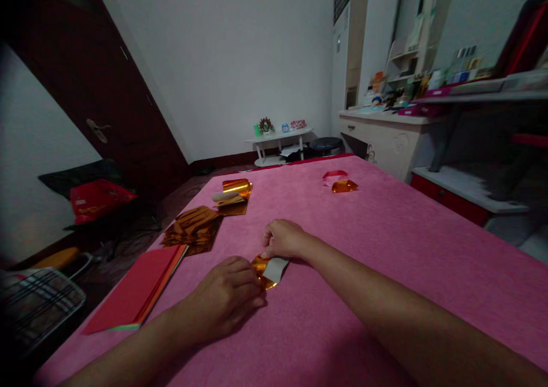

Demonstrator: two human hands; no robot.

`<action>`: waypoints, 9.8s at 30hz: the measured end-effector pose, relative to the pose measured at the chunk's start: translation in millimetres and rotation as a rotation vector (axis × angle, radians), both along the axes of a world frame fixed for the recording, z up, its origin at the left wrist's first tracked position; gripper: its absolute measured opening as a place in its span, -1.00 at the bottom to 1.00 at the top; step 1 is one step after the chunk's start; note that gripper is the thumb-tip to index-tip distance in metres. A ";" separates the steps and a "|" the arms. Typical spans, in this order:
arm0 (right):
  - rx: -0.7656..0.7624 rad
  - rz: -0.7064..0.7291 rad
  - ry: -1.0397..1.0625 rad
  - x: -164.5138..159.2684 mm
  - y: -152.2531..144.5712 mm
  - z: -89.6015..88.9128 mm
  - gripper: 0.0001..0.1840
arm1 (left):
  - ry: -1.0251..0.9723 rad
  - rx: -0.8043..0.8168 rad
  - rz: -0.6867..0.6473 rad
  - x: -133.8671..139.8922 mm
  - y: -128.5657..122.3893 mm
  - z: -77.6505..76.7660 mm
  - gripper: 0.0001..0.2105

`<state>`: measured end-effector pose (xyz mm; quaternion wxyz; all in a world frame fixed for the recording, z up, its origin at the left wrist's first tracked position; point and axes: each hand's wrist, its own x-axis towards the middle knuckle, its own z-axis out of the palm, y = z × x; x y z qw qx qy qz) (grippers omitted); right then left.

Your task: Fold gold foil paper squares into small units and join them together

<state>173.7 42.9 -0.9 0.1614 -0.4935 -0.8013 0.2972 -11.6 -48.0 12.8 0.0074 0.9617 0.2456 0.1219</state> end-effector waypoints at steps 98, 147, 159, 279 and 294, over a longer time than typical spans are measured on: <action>0.313 -0.054 0.100 38.8 -73.8 -16.1 -0.84 | -0.495 -0.355 0.488 36.1 25.5 -34.6 -0.89; 0.320 -0.060 0.042 38.0 -76.4 -11.3 -0.83 | -0.506 -0.281 0.528 42.0 22.2 -34.7 -0.86; 0.342 -0.141 -0.082 29.8 -74.9 -10.8 -0.84 | -0.521 -0.273 0.533 41.7 23.8 -36.6 -0.88; 0.974 0.121 -0.333 30.6 -102.6 -27.5 -0.63 | -0.501 -0.290 0.519 43.3 27.0 -36.7 -0.95; 0.912 0.223 -0.684 2.9 -94.5 -16.6 -0.76 | -0.708 -0.667 0.198 1.7 62.2 -25.5 -0.72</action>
